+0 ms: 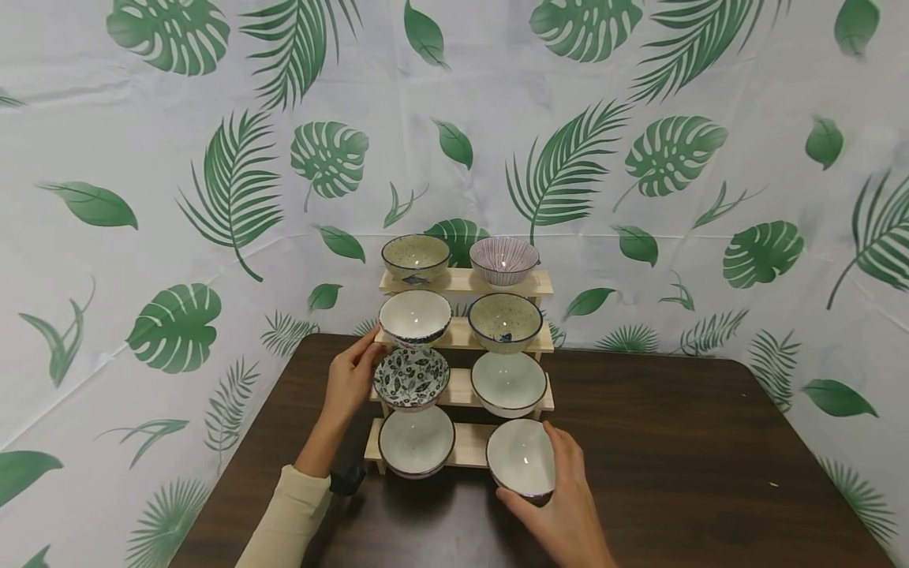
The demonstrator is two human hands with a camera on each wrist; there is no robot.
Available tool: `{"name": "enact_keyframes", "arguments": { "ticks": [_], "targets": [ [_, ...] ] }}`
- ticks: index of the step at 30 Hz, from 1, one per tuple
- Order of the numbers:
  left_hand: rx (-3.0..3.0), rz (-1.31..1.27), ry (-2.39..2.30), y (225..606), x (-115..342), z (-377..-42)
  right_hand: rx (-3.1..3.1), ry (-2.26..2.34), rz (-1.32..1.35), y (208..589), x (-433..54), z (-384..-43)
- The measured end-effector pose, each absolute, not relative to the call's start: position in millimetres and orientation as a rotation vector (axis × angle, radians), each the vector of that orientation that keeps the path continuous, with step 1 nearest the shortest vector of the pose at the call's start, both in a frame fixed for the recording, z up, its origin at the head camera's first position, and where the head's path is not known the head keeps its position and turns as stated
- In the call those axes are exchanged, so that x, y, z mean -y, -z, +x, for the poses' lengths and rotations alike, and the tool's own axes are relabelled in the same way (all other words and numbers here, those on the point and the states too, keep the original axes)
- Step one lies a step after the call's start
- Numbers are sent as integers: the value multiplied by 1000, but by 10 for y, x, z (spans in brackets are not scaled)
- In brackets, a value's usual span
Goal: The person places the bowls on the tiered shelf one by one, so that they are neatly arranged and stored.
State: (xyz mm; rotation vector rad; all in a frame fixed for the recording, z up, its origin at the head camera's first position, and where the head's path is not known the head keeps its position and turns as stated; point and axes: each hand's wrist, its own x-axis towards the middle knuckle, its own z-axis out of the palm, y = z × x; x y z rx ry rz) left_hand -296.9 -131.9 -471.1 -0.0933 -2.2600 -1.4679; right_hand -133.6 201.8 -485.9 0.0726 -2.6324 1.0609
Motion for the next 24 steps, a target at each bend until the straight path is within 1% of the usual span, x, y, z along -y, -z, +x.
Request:
{"name": "enact_keyframes", "arguments": {
  "ticks": [12,24],
  "targets": [
    [2258,-99,1476,4743,1321,-2973,2581,-1073,102,4936,-1926,-1397],
    [2255,-109,1492,4746,1320,-2972,2608,-1134,74,4950,-1841,-1509]
  ]
}}
